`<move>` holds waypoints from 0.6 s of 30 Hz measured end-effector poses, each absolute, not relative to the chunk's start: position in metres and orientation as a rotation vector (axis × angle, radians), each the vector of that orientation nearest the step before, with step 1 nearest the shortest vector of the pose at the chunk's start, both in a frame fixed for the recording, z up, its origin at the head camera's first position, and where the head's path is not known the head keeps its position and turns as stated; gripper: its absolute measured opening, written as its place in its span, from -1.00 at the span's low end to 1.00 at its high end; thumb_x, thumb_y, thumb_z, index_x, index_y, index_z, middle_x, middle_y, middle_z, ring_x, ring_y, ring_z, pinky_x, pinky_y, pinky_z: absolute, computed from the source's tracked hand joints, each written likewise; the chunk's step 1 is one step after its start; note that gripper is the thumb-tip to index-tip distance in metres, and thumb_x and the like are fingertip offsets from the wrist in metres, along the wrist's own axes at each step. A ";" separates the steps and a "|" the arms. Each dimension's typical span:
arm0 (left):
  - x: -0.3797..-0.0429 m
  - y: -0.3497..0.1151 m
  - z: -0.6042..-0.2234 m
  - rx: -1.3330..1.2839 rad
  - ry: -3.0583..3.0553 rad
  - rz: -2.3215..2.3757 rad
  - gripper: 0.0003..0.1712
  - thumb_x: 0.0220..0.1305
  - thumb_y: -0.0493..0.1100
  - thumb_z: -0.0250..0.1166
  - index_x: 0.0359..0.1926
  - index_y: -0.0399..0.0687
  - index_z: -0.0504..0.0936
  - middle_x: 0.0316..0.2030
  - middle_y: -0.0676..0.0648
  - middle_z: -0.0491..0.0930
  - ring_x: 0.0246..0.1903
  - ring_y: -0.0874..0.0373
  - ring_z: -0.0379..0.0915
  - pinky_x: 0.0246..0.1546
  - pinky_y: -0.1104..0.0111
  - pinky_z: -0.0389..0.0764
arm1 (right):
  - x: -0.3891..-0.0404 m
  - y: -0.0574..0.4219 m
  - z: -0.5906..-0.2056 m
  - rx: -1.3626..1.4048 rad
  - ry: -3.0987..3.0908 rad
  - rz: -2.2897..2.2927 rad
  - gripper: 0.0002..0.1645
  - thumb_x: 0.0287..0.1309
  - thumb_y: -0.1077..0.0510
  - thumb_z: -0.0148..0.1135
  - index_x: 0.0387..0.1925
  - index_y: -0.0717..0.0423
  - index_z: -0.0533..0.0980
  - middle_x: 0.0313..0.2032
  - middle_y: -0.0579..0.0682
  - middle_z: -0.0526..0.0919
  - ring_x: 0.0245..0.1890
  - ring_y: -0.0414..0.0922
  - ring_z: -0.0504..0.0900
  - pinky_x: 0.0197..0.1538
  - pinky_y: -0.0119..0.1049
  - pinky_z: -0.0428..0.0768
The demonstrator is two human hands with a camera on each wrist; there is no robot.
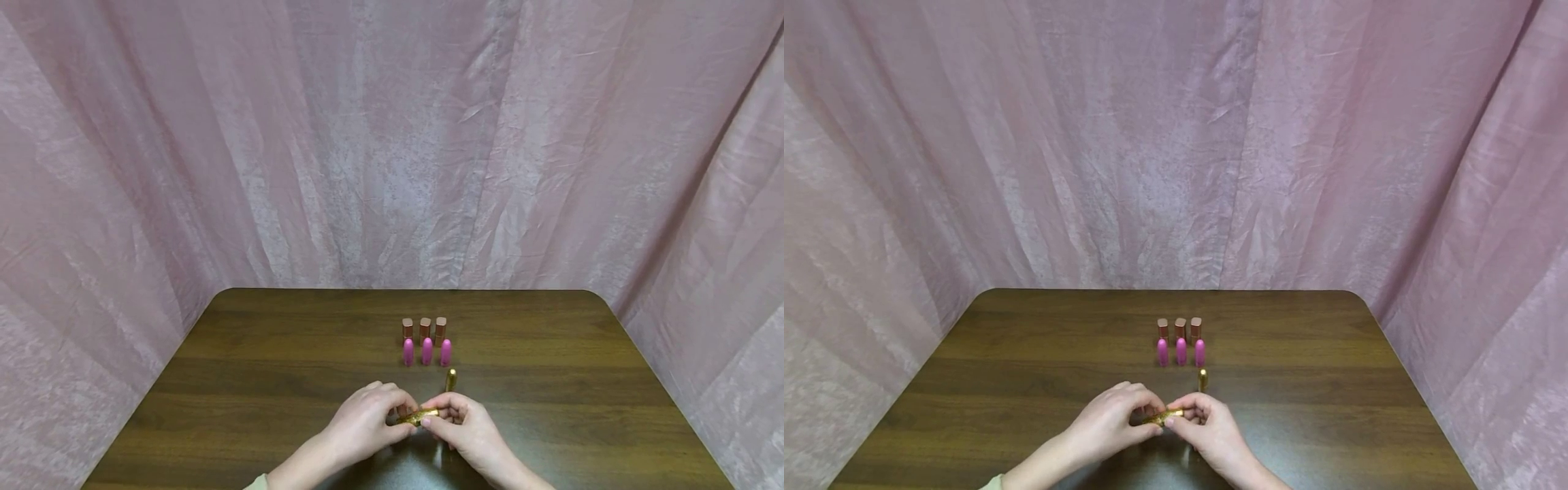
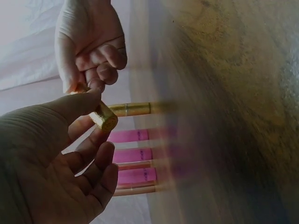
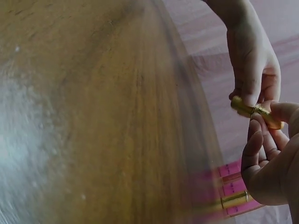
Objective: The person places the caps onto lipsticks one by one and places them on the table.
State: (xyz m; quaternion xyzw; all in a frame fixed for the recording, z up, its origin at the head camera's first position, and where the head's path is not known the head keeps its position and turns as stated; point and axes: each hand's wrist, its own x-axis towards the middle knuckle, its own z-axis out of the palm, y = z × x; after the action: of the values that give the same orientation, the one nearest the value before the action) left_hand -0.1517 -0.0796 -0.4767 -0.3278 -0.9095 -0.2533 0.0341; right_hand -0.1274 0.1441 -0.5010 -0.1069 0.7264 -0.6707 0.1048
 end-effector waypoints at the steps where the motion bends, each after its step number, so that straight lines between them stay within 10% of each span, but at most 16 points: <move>1: -0.153 -0.079 -0.478 -1.020 -2.789 -0.783 -0.79 0.15 0.01 0.54 -0.19 0.28 0.72 -0.33 0.38 0.55 -0.30 0.40 0.41 -0.26 0.50 0.44 | -0.128 0.145 -0.501 -0.335 2.153 -1.971 -0.64 0.21 0.18 0.44 0.00 0.24 0.62 -0.33 0.06 0.70 -0.44 -0.26 0.57 -0.49 -0.48 0.45; 18: -0.198 -0.059 -0.499 -0.799 -2.893 -1.059 -0.82 0.18 -0.07 0.52 -0.22 0.18 0.69 -0.31 0.25 0.58 -0.38 0.42 0.48 -0.38 0.45 0.50 | -0.141 0.206 -0.489 -0.272 2.671 -1.622 -0.82 0.28 0.17 0.38 -0.09 0.01 0.68 -0.31 -0.04 0.72 -0.36 -0.18 0.62 -0.28 -0.34 0.58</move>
State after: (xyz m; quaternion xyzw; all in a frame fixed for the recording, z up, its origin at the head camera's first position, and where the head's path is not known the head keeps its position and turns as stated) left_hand -0.1976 -0.0587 -0.4992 -0.2510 -0.9088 -0.3326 -0.0204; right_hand -0.1414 0.2057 -0.4893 -0.0869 0.8515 -0.5171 0.0021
